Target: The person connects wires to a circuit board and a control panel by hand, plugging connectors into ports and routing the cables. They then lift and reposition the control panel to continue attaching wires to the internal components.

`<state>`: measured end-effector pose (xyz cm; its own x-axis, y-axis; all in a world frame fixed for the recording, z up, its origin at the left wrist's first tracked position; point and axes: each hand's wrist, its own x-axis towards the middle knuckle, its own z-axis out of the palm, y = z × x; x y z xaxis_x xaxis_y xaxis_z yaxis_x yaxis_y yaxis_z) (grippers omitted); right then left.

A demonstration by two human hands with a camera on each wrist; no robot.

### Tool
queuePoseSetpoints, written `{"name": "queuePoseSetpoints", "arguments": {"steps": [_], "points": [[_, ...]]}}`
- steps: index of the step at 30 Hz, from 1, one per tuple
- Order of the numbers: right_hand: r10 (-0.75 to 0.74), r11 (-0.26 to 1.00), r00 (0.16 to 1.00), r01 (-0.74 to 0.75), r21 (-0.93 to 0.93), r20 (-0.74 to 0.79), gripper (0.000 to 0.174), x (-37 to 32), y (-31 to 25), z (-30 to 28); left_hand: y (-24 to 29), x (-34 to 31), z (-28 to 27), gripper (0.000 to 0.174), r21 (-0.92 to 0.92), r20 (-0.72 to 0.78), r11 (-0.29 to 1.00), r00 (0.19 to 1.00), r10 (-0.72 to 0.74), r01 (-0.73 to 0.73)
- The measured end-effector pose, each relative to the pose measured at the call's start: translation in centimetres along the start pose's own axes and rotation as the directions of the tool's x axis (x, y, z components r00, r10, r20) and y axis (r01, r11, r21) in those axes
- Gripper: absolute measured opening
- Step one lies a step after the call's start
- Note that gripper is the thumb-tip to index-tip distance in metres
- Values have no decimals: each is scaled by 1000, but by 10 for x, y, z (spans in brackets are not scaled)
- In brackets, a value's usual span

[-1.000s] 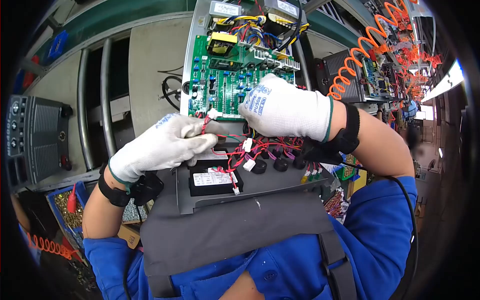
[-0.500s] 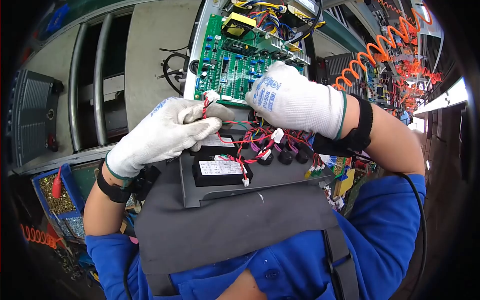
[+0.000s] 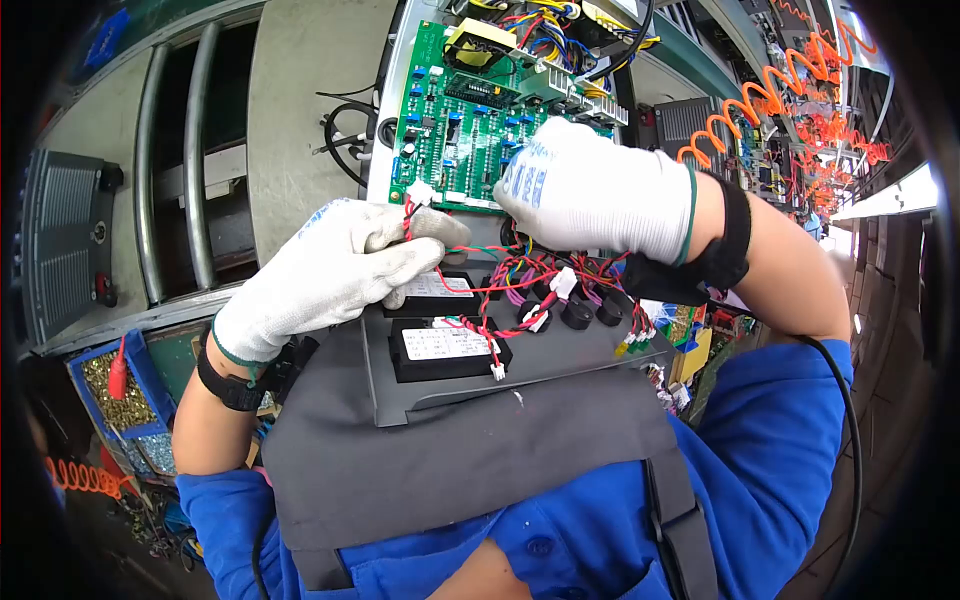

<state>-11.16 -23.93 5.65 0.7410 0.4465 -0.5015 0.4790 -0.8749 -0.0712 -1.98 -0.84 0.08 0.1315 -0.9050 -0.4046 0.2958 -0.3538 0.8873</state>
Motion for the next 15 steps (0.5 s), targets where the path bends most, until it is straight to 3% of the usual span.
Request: {"name": "queuePoseSetpoints", "arguments": {"steps": [2,4,6,9,10,11,12,13,15], "points": [[-11,1000,998,9,-17,-68,11,-2,-2,4,-1,0,-1,30,7,-1,1000,1000,4,-4],[-169,985,959,156,-75,-227,13,-5,-3,5,2,-1,1,29,17,3,1000,1000,8,-8],[-167,986,962,160,-46,-219,15,0,-1,7,10,-2,5,28,52,-49,999,999,16,-14],[-137,990,959,143,3,-248,18,5,-2,7,7,-1,0,30,162,6,986,1000,23,-24],[-31,998,986,38,40,-162,19,11,-1,7,8,-5,1,28,67,-21,997,999,-44,45],[74,995,995,-69,68,-72,20,13,3,4,-1,-2,5,26,53,-57,992,991,122,-119],[118,989,993,-119,84,11,23,12,11,-3,1,-4,4,23,49,-79,984,982,173,-170],[184,968,982,-176,177,-31,28,3,16,-8,4,-6,4,20,40,-107,974,969,224,-221],[283,879,927,-147,453,-247,35,-21,16,-20,3,-13,-1,19,45,-152,984,972,176,-172]]}}
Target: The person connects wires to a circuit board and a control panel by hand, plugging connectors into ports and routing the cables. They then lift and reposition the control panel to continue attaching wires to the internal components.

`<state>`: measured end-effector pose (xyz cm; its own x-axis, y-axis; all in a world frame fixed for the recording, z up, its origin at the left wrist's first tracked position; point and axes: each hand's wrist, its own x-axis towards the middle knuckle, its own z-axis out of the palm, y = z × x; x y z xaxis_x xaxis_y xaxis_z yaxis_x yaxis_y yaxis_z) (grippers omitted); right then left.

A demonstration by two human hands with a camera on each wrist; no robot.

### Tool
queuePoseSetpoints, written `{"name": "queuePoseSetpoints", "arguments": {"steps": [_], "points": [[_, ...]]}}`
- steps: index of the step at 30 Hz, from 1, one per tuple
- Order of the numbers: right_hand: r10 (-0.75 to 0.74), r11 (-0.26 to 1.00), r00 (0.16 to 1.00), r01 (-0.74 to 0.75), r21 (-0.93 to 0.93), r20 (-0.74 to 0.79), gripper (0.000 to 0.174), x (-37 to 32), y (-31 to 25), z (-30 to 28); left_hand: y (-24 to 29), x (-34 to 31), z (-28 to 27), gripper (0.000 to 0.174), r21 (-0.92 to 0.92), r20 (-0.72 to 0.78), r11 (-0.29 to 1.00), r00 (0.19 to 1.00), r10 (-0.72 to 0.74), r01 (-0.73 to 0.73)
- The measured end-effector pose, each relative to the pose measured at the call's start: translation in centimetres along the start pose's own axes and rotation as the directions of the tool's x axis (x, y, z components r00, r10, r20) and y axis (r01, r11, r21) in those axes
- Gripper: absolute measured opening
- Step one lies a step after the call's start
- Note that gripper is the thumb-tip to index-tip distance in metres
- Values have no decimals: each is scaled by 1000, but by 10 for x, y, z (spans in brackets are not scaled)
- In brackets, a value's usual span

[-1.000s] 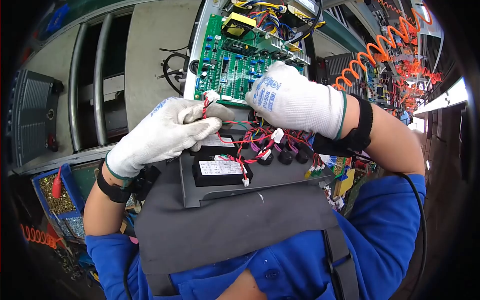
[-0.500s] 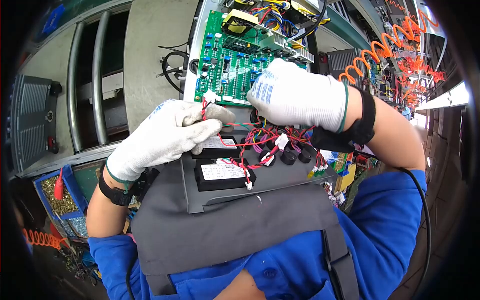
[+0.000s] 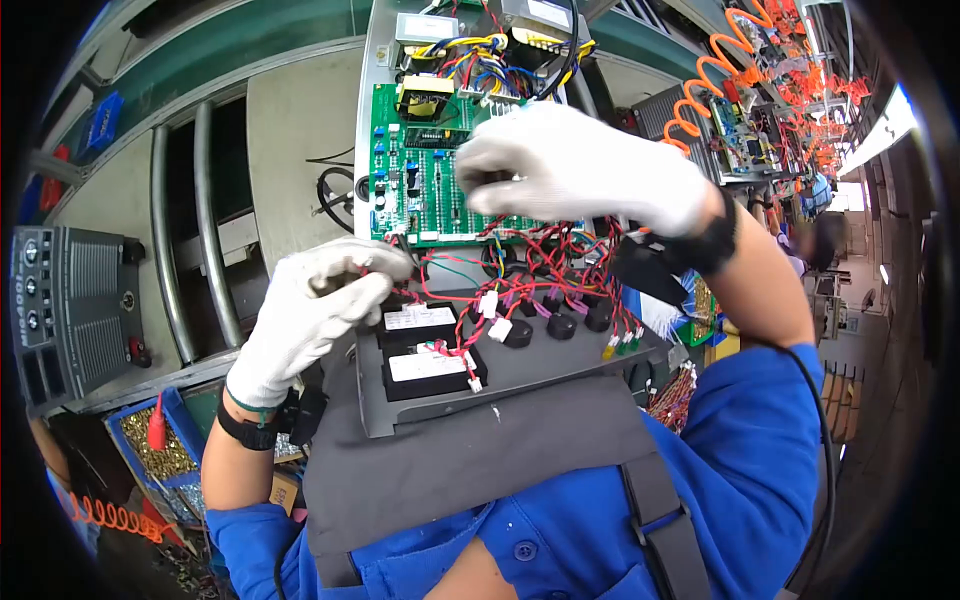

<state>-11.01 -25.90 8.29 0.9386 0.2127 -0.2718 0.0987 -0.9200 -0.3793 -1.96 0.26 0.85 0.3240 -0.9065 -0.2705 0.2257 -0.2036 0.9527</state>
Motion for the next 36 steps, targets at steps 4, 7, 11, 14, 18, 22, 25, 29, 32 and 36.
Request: {"name": "queuePoseSetpoints", "arguments": {"steps": [4,7,11,14,18,22,25,29,32,36], "points": [[-283,936,959,283,208,-31,33,-49,-26,-2,1,-1,6,20,-76,-81,997,996,-33,26],[-28,815,981,-90,572,194,14,-54,-25,24,12,6,12,21,-96,-47,991,995,-93,88],[256,703,957,-87,706,-137,20,-46,11,30,29,8,11,22,226,56,932,952,-302,283],[325,680,939,-151,718,-110,25,-38,13,32,46,14,15,22,337,198,902,916,-349,270],[310,702,947,-171,691,-80,29,-24,11,31,41,40,31,26,508,261,856,929,-261,98],[276,717,954,-127,686,-112,28,-23,18,39,41,44,41,37,803,249,594,935,-252,-54],[200,488,972,11,873,-124,26,-28,18,44,32,44,34,25,487,164,838,917,-364,245],[199,448,978,-33,893,-64,29,-34,13,40,39,38,31,24,-40,205,981,962,-180,192],[279,509,956,-73,858,-85,28,-35,19,47,58,27,26,25,67,68,954,953,-297,292],[270,561,951,-31,827,-148,23,-21,17,51,34,34,18,27,105,-81,972,976,-204,212]]}}
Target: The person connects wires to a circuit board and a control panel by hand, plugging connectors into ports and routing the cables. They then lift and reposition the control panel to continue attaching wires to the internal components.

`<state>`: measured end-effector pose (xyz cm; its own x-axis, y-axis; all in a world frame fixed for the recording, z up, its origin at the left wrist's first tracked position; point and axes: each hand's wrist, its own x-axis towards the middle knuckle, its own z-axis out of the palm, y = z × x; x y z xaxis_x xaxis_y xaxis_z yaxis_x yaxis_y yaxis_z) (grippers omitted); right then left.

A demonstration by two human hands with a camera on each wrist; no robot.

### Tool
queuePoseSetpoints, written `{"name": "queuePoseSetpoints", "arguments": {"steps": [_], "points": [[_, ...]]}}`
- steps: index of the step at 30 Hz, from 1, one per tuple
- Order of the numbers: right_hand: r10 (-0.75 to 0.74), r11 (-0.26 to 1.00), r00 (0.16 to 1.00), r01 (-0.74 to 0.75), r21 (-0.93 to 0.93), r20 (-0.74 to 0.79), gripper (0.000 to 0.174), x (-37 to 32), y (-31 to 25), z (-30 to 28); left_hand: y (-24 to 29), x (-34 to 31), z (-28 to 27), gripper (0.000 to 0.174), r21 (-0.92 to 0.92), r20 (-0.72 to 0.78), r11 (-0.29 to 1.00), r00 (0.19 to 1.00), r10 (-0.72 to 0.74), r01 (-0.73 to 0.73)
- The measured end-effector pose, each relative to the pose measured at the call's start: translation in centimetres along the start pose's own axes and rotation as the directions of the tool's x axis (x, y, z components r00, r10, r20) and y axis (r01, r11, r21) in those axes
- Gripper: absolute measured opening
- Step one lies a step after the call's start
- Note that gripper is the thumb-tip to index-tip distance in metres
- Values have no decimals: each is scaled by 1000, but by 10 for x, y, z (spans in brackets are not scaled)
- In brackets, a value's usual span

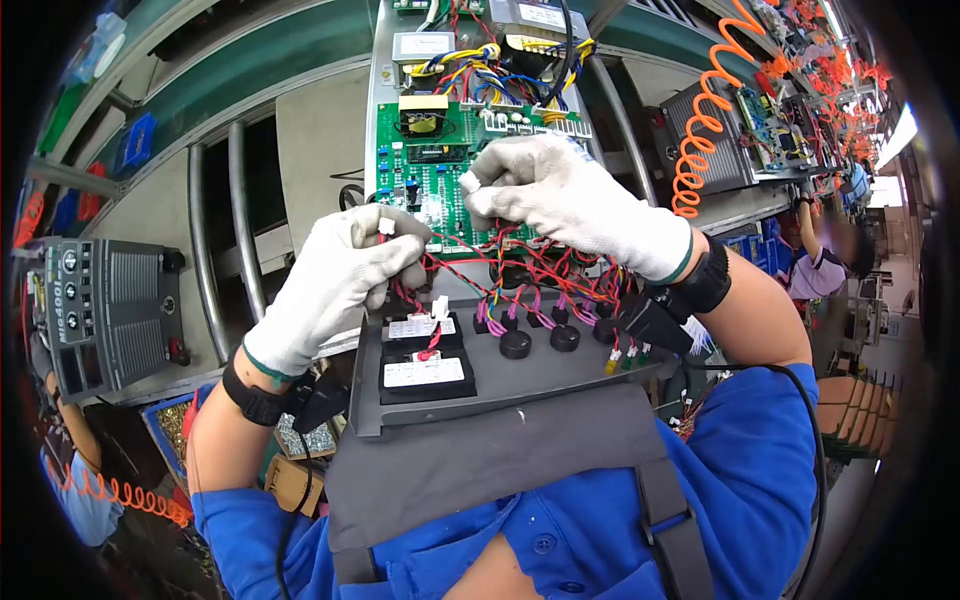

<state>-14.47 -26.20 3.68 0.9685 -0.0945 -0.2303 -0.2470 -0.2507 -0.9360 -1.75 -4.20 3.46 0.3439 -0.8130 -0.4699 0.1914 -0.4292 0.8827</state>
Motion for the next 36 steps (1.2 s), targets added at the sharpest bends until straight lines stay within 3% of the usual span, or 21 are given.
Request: {"name": "queuePoseSetpoints", "arguments": {"steps": [2,4,5,6,8,10,12,14,16,18,20,23,24,26,27,28,30,31,32,34,36], "points": [[118,993,991,-116,-37,56,23,1,-17,8,-1,-1,3,24,-215,-42,977,999,-3,-6],[154,964,982,-126,-234,106,25,2,-34,15,-7,-3,5,29,-193,-109,980,994,17,-38],[120,968,980,-79,-239,162,28,4,-22,17,-9,-5,10,30,-57,-181,992,978,103,-115],[65,907,986,5,-420,153,30,3,-25,20,-10,-6,16,32,84,-237,980,952,193,-178],[-59,840,984,141,-525,169,29,3,-22,25,-14,-7,17,26,59,-247,961,929,276,-270],[-29,821,985,120,-558,169,28,4,-32,31,-8,-10,10,25,436,-103,867,944,313,-240],[-5,801,986,104,-590,167,28,7,-34,36,-12,-4,6,23,361,-123,911,958,259,-200],[-140,789,981,193,-584,134,24,10,-31,39,-13,-1,3,19,-89,-59,996,998,23,-29],[-174,696,961,275,-663,215,21,11,-34,39,-18,-2,3,18,-179,-53,984,998,-17,7],[-390,563,877,467,-682,279,19,10,-27,38,-23,-5,3,16,-267,-61,964,998,-4,-13],[-353,560,900,421,-714,254,19,11,-30,33,-32,-8,-7,27,-154,-60,988,998,-20,11],[-183,610,982,156,-777,54,17,19,-19,24,-42,-19,-12,60,265,98,952,987,130,-152],[-180,607,982,159,-779,60,17,20,-17,26,-43,-19,-12,60,259,95,954,987,131,-152],[-135,500,987,139,-854,82,18,23,-16,31,-42,-16,-10,60,493,156,808,947,281,-321],[-101,524,990,137,-841,98,20,25,-22,33,-41,-18,-5,55,551,106,777,949,296,-304],[-95,517,990,139,-845,105,20,27,-23,35,-39,-17,-4,55,543,101,782,948,301,-306],[-20,548,975,196,-813,222,21,29,-25,37,-35,-17,-4,46,746,214,599,956,199,-292],[-17,517,958,252,-818,285,22,32,-23,39,-35,-21,-6,37,751,276,532,918,285,-391],[-11,512,960,247,-823,281,22,33,-22,41,-39,-21,-8,37,747,280,533,915,292,-398],[-38,472,942,310,-825,333,23,35,-17,48,-49,-20,-10,34,705,349,448,819,455,-550],[-45,450,934,337,-827,355,23,34,-17,51,-48,-20,-10,34,713,353,444,825,442,-543]]}}
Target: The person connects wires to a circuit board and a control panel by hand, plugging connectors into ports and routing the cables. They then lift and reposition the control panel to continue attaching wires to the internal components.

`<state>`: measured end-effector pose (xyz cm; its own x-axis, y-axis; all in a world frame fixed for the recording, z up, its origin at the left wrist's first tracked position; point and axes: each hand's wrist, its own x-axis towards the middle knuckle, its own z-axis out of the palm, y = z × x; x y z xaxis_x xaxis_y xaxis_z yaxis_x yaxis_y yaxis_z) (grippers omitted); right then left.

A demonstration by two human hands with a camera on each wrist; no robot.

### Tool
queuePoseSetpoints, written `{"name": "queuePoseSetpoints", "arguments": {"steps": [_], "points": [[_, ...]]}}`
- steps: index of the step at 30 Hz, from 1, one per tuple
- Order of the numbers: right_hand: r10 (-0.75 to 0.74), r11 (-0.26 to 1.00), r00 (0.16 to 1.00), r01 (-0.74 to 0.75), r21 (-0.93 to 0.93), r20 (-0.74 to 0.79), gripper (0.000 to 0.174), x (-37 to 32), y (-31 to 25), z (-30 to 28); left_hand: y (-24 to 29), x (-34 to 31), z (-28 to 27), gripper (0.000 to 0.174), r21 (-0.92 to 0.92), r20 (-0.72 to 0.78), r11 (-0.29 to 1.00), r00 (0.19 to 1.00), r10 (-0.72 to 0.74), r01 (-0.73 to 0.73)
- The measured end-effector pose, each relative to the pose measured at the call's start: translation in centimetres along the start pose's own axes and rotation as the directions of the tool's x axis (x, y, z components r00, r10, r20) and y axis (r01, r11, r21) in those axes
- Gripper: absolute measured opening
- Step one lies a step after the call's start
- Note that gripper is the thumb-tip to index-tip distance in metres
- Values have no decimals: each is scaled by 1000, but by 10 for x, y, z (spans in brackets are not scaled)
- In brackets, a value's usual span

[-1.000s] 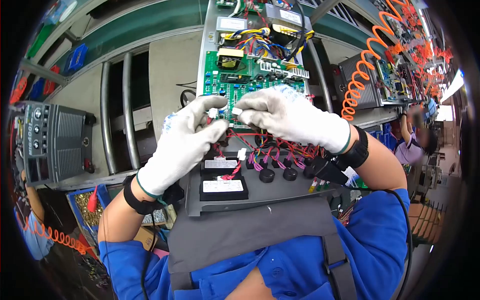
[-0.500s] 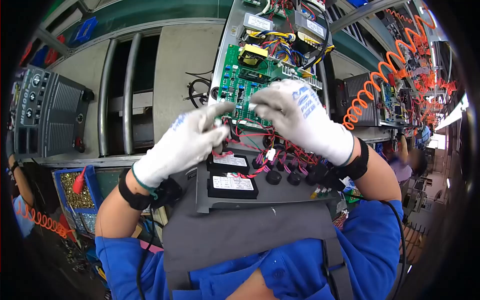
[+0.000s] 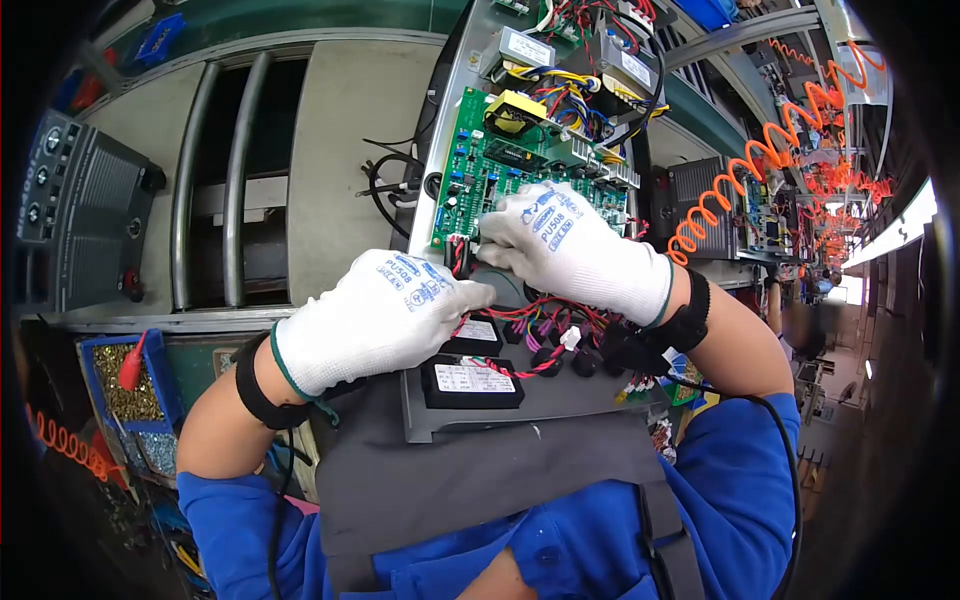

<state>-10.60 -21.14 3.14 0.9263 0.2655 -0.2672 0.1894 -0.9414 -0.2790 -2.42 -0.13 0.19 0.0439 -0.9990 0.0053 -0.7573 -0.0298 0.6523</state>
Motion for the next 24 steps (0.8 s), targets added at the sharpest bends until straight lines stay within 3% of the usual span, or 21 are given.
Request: {"name": "queuePoseSetpoints", "arguments": {"steps": [9,12,14,16,18,19,20,22,23,24], "points": [[41,991,999,-41,-130,3,24,4,-10,-1,-2,1,1,35,-71,5,996,999,-54,54],[144,969,984,-119,-216,102,24,10,-19,-2,0,3,0,36,-105,93,984,986,-136,145],[199,965,971,-170,-202,134,23,12,-20,4,-7,1,8,37,-256,22,953,986,-164,164],[217,963,967,-190,-189,132,22,12,-17,6,-8,0,7,37,-314,54,931,982,-179,187],[88,972,986,-54,-229,140,22,9,-16,6,-5,1,6,37,-443,64,857,963,-263,263],[181,976,979,-168,-135,93,20,9,-13,7,2,5,-4,33,-551,172,749,928,-330,368],[154,987,987,-156,43,45,24,9,-4,3,4,5,-2,33,-538,176,761,931,-320,363],[95,919,983,-146,366,155,30,5,12,-18,4,0,7,27,-891,89,351,869,-487,288],[166,836,985,-163,524,41,34,-1,17,-23,1,0,10,19,-932,63,279,860,-506,232],[159,826,978,-58,560,-133,32,-9,20,-33,3,0,6,19,-930,62,282,858,-510,235]]}}
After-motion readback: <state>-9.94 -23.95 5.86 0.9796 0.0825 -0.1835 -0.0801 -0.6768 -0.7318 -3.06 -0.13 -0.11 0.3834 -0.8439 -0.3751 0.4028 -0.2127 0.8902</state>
